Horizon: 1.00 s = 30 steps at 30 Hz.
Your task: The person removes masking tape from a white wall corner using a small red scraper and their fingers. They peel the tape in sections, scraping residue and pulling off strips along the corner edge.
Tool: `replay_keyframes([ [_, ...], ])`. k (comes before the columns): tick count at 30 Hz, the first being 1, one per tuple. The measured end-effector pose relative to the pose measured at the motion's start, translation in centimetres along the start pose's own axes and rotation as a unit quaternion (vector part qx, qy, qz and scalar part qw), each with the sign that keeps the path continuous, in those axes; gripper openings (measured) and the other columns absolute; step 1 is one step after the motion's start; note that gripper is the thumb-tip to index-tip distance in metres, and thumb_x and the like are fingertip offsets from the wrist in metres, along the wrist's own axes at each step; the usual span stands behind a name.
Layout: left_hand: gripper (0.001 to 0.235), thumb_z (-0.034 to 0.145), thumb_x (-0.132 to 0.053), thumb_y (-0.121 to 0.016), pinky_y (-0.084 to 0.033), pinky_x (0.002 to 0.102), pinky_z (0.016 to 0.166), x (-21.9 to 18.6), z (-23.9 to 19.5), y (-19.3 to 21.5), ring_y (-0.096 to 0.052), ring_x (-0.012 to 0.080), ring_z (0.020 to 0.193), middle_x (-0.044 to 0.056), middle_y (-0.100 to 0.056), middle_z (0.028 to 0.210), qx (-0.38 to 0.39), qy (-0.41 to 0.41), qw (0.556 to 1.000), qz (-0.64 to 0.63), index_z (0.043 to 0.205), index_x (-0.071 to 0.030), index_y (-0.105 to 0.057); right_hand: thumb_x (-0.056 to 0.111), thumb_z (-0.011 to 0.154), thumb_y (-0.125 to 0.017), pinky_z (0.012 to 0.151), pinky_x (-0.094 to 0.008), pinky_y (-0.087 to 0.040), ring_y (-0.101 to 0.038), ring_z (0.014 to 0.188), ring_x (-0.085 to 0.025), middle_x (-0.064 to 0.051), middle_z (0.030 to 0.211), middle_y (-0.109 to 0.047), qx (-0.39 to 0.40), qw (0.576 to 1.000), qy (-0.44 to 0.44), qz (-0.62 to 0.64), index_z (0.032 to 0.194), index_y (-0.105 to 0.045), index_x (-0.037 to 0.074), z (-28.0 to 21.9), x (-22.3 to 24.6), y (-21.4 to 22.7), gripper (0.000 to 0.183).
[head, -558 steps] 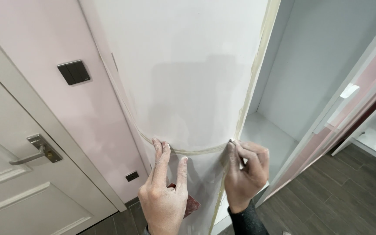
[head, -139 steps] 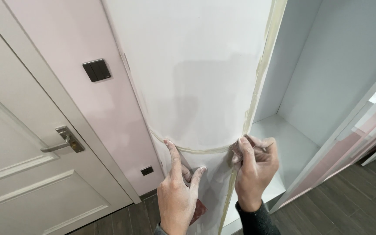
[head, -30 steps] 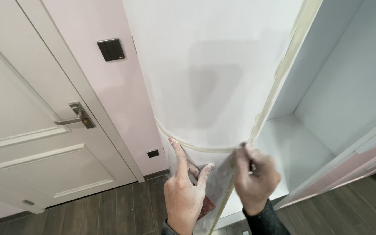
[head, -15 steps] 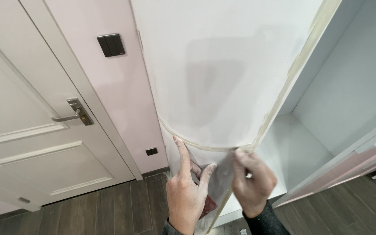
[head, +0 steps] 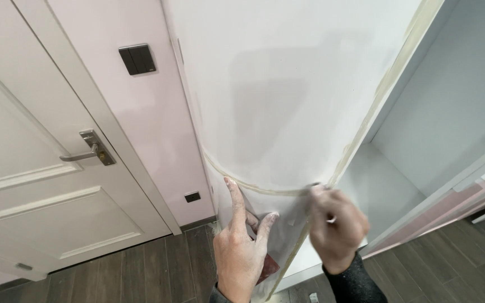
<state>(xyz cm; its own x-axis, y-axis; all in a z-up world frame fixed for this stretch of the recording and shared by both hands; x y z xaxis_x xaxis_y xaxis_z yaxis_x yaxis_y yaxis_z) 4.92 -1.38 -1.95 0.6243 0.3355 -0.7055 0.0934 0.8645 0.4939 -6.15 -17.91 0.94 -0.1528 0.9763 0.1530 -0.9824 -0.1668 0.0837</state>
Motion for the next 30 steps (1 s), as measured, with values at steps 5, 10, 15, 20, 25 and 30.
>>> replay_keyframes([
  [5, 0.115, 0.1, -0.053, -0.09, -0.061, 0.033, 0.056, 0.4, 0.0, -0.4, -0.057, 0.0096, 0.051, -0.015, -0.063, 0.066, 0.011, 0.02, 1.0, -0.007, 0.188, -0.016, -0.026, -0.006, 0.112, -0.073, 0.048, -0.025, -0.046, -0.054, 0.057, -0.009, -0.009, 0.084, -0.073, 0.004, 0.998, -0.061, 0.003, 0.103, -0.066, 0.003, -3.0, -0.9, -0.3, 0.015],
  [10, 0.115, 0.101, -0.051, -0.091, -0.061, 0.032, 0.054, 0.5, -0.2, -0.4, -0.056, 0.0084, 0.052, -0.015, -0.063, 0.066, 0.004, 0.005, 1.0, -0.002, 0.188, -0.015, -0.025, -0.003, 0.124, -0.069, 0.064, -0.024, -0.056, -0.057, 0.071, -0.009, -0.002, 0.089, -0.061, -0.099, 0.985, -0.138, 0.028, 0.117, -0.061, 0.011, -1.1, -1.7, 0.4, 0.017],
  [15, 0.116, 0.101, -0.057, -0.088, -0.061, 0.038, 0.057, 1.2, 0.0, -0.7, -0.064, 0.0143, 0.052, -0.015, -0.067, 0.068, 0.008, 0.007, 1.0, 0.009, 0.188, -0.013, -0.026, -0.005, 0.113, -0.071, 0.052, -0.024, -0.063, -0.071, 0.06, -0.012, -0.008, 0.082, -0.075, -0.009, 0.988, -0.143, 0.064, 0.114, -0.069, 0.003, -4.0, -0.9, -0.7, 0.009],
  [20, 0.115, 0.101, -0.056, -0.086, -0.062, 0.037, 0.062, 0.8, -0.3, -0.4, -0.065, 0.0137, 0.055, -0.014, -0.067, 0.066, 0.017, 0.015, 1.0, 0.003, 0.189, -0.014, -0.024, -0.004, 0.116, -0.074, 0.065, -0.026, -0.049, -0.057, 0.071, -0.01, -0.005, 0.085, -0.065, -0.079, 0.977, -0.196, 0.031, 0.103, -0.065, 0.007, -1.3, 1.3, -0.2, 0.02],
  [25, 0.116, 0.1, -0.055, -0.088, -0.062, 0.036, 0.061, 1.1, 0.2, -0.3, -0.067, 0.0126, 0.054, -0.014, -0.066, 0.066, 0.018, 0.007, 1.0, 0.0, 0.188, -0.015, -0.025, -0.001, 0.11, -0.078, 0.064, -0.029, -0.049, -0.062, 0.067, -0.013, -0.007, 0.074, -0.067, -0.042, 0.97, -0.232, 0.057, 0.089, -0.063, 0.006, -1.2, 0.7, -0.6, 0.026],
  [30, 0.112, 0.101, -0.052, -0.086, -0.062, 0.037, 0.061, 0.5, 0.2, 0.2, -0.067, 0.0137, 0.053, -0.013, -0.067, 0.064, 0.02, 0.019, 1.0, -0.004, 0.188, -0.016, -0.026, -0.001, 0.114, -0.074, 0.061, -0.025, -0.045, -0.051, 0.065, -0.007, 0.0, 0.075, -0.065, -0.063, 0.969, -0.226, 0.072, 0.1, -0.068, 0.007, -2.8, 2.1, -1.2, 0.017],
])
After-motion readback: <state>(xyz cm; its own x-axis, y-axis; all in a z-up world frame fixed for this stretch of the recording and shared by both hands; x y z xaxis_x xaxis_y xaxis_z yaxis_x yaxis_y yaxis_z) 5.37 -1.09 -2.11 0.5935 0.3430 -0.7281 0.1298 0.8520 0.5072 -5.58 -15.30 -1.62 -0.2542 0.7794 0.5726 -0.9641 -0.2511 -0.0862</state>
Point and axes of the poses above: each hand's wrist, its own z-axis towards the middle knuckle, its own y-axis out of the back of the hand, x = y × z, the point moved 3 cm from there along z, towards the middle knuckle
